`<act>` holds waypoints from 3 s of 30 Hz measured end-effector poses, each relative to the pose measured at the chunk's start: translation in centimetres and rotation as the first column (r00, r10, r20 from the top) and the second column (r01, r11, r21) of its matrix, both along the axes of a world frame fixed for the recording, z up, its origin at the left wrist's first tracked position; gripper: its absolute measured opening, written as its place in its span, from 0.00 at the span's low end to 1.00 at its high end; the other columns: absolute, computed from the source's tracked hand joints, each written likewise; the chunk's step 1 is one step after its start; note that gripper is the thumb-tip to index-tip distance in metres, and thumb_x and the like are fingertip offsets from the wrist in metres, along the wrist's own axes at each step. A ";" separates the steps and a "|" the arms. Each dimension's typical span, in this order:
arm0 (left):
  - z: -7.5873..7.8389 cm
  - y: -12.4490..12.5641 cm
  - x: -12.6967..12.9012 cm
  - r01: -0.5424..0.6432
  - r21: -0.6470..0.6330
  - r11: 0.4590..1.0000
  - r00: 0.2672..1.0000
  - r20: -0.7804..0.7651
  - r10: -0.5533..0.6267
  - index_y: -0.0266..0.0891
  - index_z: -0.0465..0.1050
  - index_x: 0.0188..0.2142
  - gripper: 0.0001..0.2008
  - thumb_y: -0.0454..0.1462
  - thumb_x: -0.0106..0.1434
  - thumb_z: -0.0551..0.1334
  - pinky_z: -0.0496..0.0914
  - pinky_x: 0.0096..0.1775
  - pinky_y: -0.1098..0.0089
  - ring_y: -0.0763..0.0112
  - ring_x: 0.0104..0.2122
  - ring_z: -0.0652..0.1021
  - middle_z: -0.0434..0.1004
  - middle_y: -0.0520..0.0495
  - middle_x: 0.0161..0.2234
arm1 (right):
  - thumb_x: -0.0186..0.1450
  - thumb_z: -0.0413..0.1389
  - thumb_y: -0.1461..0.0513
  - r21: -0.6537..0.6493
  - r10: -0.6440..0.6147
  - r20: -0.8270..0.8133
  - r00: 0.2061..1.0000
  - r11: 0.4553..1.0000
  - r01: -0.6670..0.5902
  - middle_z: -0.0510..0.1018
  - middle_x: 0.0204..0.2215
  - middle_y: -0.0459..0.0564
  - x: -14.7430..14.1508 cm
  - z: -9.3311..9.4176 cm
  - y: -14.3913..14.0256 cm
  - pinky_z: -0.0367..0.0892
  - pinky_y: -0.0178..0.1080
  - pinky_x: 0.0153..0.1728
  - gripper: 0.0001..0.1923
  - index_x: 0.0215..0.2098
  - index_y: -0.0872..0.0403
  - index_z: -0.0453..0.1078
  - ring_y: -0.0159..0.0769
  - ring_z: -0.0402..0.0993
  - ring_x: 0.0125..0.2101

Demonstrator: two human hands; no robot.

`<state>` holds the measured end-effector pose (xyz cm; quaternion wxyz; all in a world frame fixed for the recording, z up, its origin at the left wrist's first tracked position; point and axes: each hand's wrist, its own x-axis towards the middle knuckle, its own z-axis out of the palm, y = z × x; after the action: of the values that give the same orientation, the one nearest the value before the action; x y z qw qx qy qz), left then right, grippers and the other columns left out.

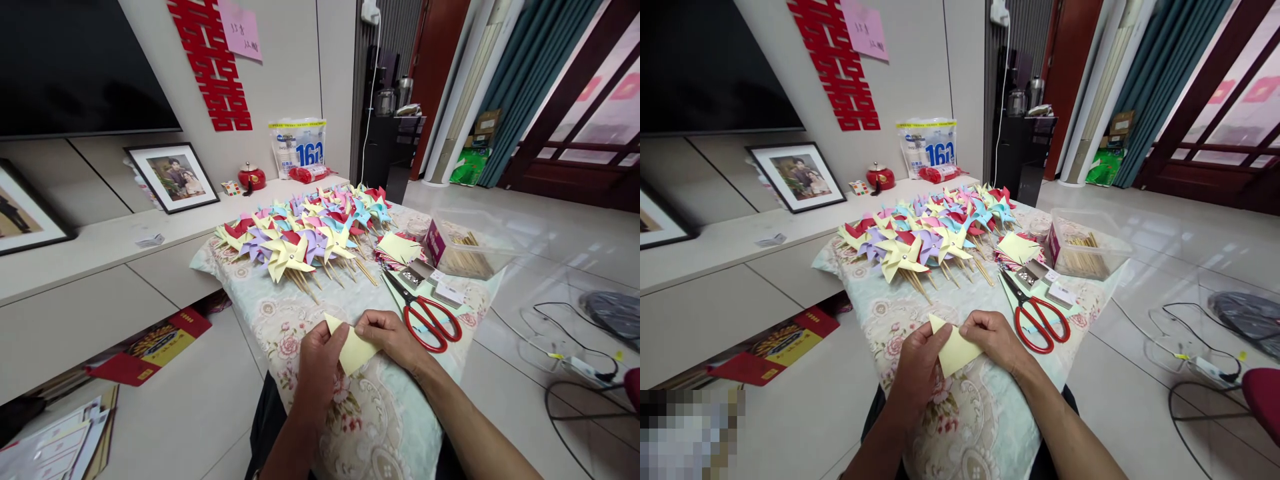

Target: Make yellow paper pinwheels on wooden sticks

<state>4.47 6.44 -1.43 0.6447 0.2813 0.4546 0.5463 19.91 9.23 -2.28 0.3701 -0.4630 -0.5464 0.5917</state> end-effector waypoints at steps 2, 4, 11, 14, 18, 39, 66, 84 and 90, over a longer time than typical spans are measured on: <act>0.1 0.0 -0.1 0.036 0.018 0.999 0.999 -0.007 -0.036 0.36 0.76 0.28 0.12 0.42 0.50 0.73 0.69 0.26 0.72 0.71 0.21 0.75 0.79 0.51 0.22 | 0.59 0.62 0.52 -0.009 -0.003 -0.006 1.000 1.000 0.003 0.68 0.19 0.42 0.0 -0.1 0.0 0.54 0.34 0.25 0.15 0.24 0.54 0.70 0.30 0.60 0.22; 0.1 0.0 -0.3 0.052 0.008 0.999 0.998 -0.029 -0.052 0.35 0.76 0.28 0.12 0.41 0.51 0.72 0.69 0.26 0.72 0.71 0.21 0.75 0.79 0.51 0.22 | 0.59 0.62 0.52 -0.007 -0.001 -0.009 1.000 1.000 0.001 0.68 0.20 0.42 0.1 -0.1 0.0 0.54 0.34 0.25 0.15 0.24 0.54 0.70 0.30 0.60 0.22; -0.4 0.1 -0.3 0.000 0.008 1.000 1.000 0.000 0.000 0.35 0.76 0.29 0.14 0.43 0.52 0.73 0.68 0.26 0.72 0.71 0.21 0.74 0.78 0.52 0.21 | 0.61 0.62 0.52 0.061 0.036 0.003 0.999 0.997 -0.036 0.69 0.22 0.43 0.2 -0.6 0.1 0.55 0.34 0.26 0.14 0.27 0.55 0.72 0.31 0.60 0.25; -0.5 0.3 -0.3 0.004 -0.031 0.999 1.000 0.020 -0.004 0.35 0.77 0.34 0.18 0.43 0.47 0.75 0.70 0.27 0.70 0.70 0.22 0.76 0.79 0.50 0.22 | 0.61 0.61 0.53 0.054 0.029 0.006 1.000 0.998 -0.029 0.69 0.21 0.42 0.3 -0.7 0.2 0.55 0.34 0.25 0.14 0.26 0.54 0.72 0.30 0.60 0.24; -0.8 0.4 -0.2 0.010 -0.020 1.000 1.000 0.001 -0.010 0.35 0.77 0.28 0.16 0.44 0.48 0.75 0.70 0.27 0.70 0.69 0.21 0.76 0.78 0.50 0.21 | 0.61 0.62 0.52 0.053 0.039 0.008 0.999 0.998 -0.040 0.69 0.21 0.42 0.1 -0.1 0.0 0.55 0.34 0.26 0.15 0.26 0.55 0.72 0.30 0.60 0.23; 0.4 0.1 -0.5 0.081 -0.034 0.996 0.978 -0.188 -0.086 0.36 0.77 0.29 0.09 0.34 0.45 0.71 0.71 0.25 0.73 0.71 0.21 0.78 0.80 0.49 0.22 | 0.59 0.63 0.53 0.064 -0.242 -0.038 0.970 0.968 0.244 0.72 0.20 0.43 0.5 -0.7 0.5 0.57 0.36 0.27 0.13 0.25 0.54 0.73 0.33 0.64 0.23; -0.7 -0.1 -0.3 -0.051 0.022 0.998 0.994 -0.096 0.053 0.33 0.75 0.37 0.17 0.35 0.48 0.73 0.74 0.28 0.72 0.69 0.27 0.80 0.84 0.44 0.29 | 0.58 0.65 0.52 0.050 -0.203 -0.138 0.970 0.976 0.211 0.71 0.21 0.43 0.3 -0.7 0.5 0.55 0.35 0.27 0.15 0.27 0.55 0.73 0.31 0.62 0.23; -1.6 -1.3 0.5 -0.123 0.237 0.964 0.976 -0.149 0.161 0.35 0.67 0.57 0.31 0.37 0.55 0.71 0.65 0.23 0.78 0.79 0.17 0.69 0.72 0.60 0.19 | 0.60 0.67 0.57 0.366 -0.281 -0.237 0.930 0.861 0.353 0.74 0.34 0.47 0.6 -0.4 0.7 0.61 0.39 0.41 0.06 0.28 0.49 0.79 0.38 0.69 0.37; -0.7 -1.6 0.1 0.019 0.146 0.989 1.000 -0.005 -0.018 0.35 0.66 0.59 0.34 0.40 0.54 0.71 0.72 0.24 0.73 0.70 0.23 0.79 0.83 0.49 0.28 | 0.63 0.66 0.58 0.488 -0.183 -0.196 0.963 0.834 0.258 0.73 0.36 0.47 0.8 -0.6 0.5 0.62 0.40 0.43 0.02 0.33 0.47 0.81 0.38 0.70 0.39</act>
<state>4.58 4.88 -2.15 0.6267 0.3331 0.4120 0.5715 20.68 9.73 -2.85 0.5824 -0.3658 -0.5984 0.4110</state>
